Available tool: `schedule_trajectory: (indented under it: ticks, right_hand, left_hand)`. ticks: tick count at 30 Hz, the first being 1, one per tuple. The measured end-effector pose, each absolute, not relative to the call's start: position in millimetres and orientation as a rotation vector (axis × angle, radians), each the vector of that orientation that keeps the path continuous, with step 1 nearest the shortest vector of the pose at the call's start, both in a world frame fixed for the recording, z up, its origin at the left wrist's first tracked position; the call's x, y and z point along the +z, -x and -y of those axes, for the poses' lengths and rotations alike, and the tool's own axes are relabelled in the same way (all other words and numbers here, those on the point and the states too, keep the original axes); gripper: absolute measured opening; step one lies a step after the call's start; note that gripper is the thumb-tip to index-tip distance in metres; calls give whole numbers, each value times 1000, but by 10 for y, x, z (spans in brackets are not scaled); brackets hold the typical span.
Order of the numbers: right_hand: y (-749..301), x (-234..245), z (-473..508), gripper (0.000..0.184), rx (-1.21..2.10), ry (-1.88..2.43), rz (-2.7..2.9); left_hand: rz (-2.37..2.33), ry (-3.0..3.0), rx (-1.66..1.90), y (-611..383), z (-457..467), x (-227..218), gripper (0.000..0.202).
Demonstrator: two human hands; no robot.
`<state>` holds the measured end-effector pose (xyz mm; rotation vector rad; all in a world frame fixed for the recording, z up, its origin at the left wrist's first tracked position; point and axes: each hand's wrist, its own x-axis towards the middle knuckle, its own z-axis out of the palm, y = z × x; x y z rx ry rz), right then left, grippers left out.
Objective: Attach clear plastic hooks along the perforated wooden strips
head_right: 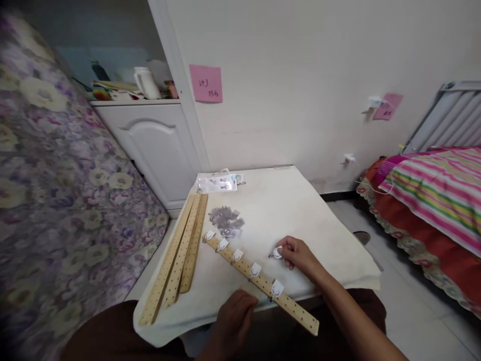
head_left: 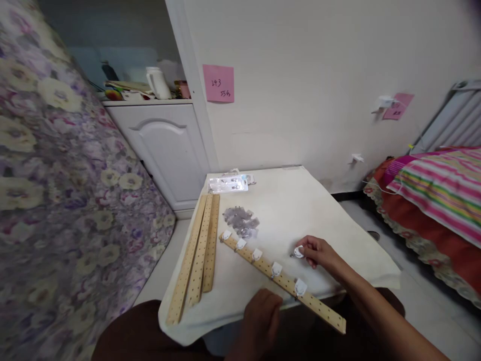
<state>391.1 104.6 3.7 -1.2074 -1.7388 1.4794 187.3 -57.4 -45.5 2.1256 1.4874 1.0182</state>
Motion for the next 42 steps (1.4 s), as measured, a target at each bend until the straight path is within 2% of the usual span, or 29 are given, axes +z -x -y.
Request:
schedule_trajectory:
  ticks: [5, 9, 14, 21, 42]
  right_hand:
    - [-4248, 47, -671, 27, 1639, 1156, 1514]
    - [-4527, -64, -416, 29, 1698, 1196, 1430]
    - [-4656, -190, -213, 33, 1684, 1212, 1417]
    - [-4589, -254, -120, 25, 1608, 1144, 1424]
    - [-4526, -267, -89, 22, 1556, 1207, 1450]
  left_hand:
    - [-1447, -1655, 915, -2033, 646, -264, 19]
    - [-1204, -1227, 722, -2300, 667, -406, 24]
    - [-960, -799, 721, -2614, 566, -550, 46]
    - [-808, -471, 730, -2802, 420, -486, 42]
    - [-790, -373, 745, -2839, 405, -503, 36]
